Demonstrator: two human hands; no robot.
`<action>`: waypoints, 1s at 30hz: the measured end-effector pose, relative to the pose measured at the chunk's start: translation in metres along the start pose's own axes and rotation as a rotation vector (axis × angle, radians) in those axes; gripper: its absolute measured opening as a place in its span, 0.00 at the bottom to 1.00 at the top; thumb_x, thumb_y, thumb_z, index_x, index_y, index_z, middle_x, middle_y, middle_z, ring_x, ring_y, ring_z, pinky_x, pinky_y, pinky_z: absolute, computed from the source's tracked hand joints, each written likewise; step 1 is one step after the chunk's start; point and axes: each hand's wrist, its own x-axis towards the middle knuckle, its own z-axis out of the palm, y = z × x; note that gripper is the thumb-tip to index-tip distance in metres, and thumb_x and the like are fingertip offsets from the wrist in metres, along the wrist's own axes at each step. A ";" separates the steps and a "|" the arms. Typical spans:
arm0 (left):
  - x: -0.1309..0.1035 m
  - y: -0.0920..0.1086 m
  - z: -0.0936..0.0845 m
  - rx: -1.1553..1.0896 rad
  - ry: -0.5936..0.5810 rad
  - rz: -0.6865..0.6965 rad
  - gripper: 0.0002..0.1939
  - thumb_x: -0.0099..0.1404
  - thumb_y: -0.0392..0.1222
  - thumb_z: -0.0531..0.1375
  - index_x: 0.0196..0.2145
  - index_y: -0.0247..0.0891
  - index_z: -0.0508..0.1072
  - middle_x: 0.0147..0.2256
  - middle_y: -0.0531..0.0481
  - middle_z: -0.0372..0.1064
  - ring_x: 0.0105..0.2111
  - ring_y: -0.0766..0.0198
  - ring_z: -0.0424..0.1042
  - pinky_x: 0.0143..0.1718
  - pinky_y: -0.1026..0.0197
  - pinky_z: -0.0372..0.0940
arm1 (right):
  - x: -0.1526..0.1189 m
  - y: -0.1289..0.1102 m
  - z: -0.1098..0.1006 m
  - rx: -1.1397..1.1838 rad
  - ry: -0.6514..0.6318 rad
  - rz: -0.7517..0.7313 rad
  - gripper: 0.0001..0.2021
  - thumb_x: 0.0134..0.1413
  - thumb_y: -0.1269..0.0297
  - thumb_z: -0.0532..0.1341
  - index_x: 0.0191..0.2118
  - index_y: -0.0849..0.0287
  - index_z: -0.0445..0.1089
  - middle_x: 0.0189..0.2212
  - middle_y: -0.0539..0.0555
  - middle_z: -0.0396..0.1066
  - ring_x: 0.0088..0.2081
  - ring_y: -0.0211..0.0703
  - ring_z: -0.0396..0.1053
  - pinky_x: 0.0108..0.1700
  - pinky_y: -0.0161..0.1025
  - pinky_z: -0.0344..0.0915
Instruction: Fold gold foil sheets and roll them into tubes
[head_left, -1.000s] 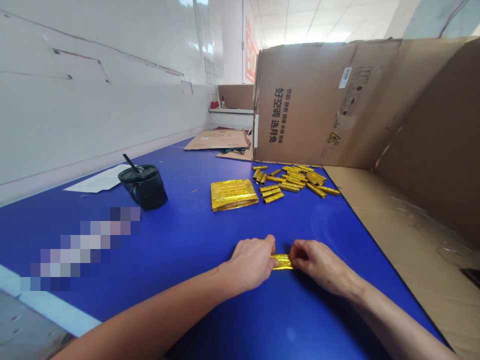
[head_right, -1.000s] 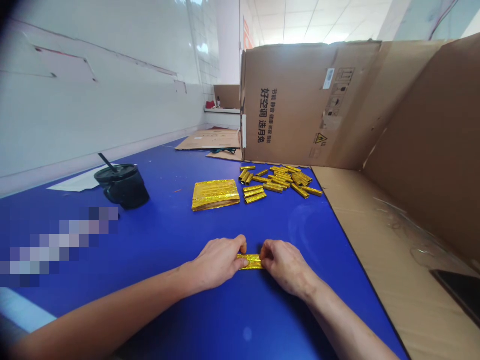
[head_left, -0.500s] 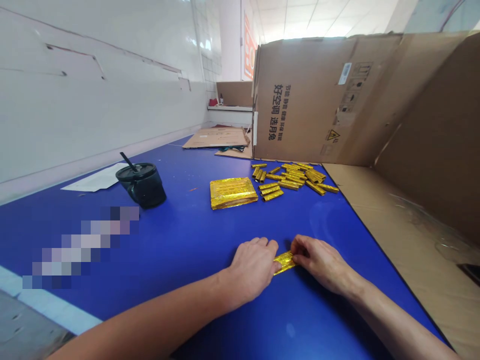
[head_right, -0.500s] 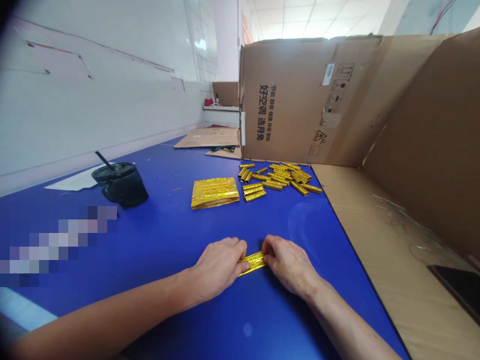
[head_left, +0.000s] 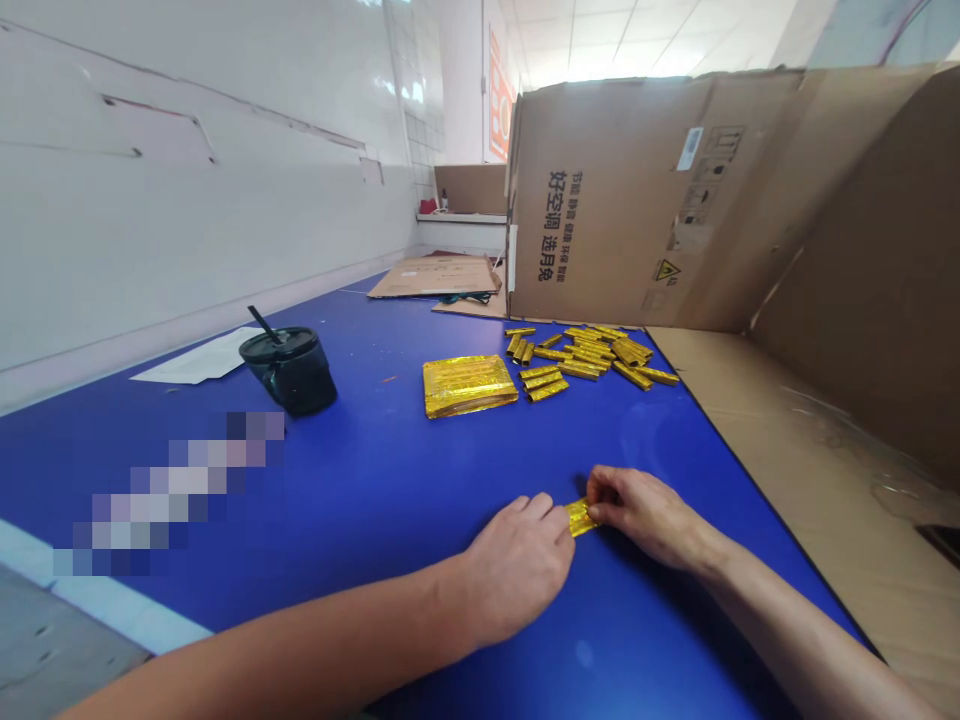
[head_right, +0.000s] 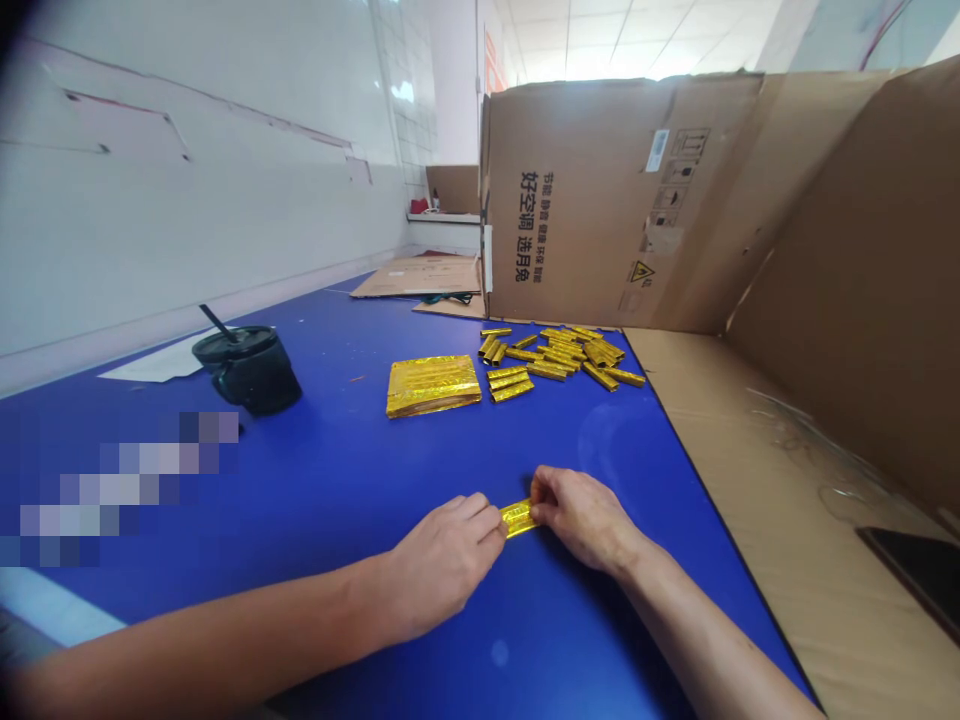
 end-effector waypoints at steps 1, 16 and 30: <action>-0.002 0.002 0.001 0.003 -0.004 0.002 0.06 0.61 0.35 0.51 0.32 0.32 0.67 0.32 0.48 0.65 0.32 0.59 0.61 0.30 0.59 0.58 | 0.000 0.000 0.000 -0.003 0.003 -0.001 0.03 0.42 0.70 0.54 0.26 0.56 0.63 0.22 0.47 0.66 0.25 0.37 0.61 0.26 0.32 0.51; -0.019 0.010 -0.006 -0.116 -0.085 -0.091 0.31 0.61 0.58 0.46 0.50 0.27 0.61 0.50 0.38 0.59 0.48 0.53 0.58 0.46 0.55 0.54 | -0.031 -0.012 0.005 -0.144 0.191 -0.266 0.14 0.55 0.66 0.47 0.42 0.57 0.67 0.41 0.55 0.70 0.45 0.43 0.65 0.48 0.43 0.57; -0.021 0.013 -0.003 -0.161 -0.109 -0.122 0.33 0.60 0.58 0.46 0.53 0.27 0.57 0.53 0.36 0.55 0.51 0.51 0.56 0.48 0.52 0.52 | -0.059 -0.004 0.031 -0.360 0.142 -0.299 0.27 0.52 0.52 0.52 0.57 0.56 0.52 0.55 0.57 0.54 0.55 0.55 0.51 0.53 0.63 0.46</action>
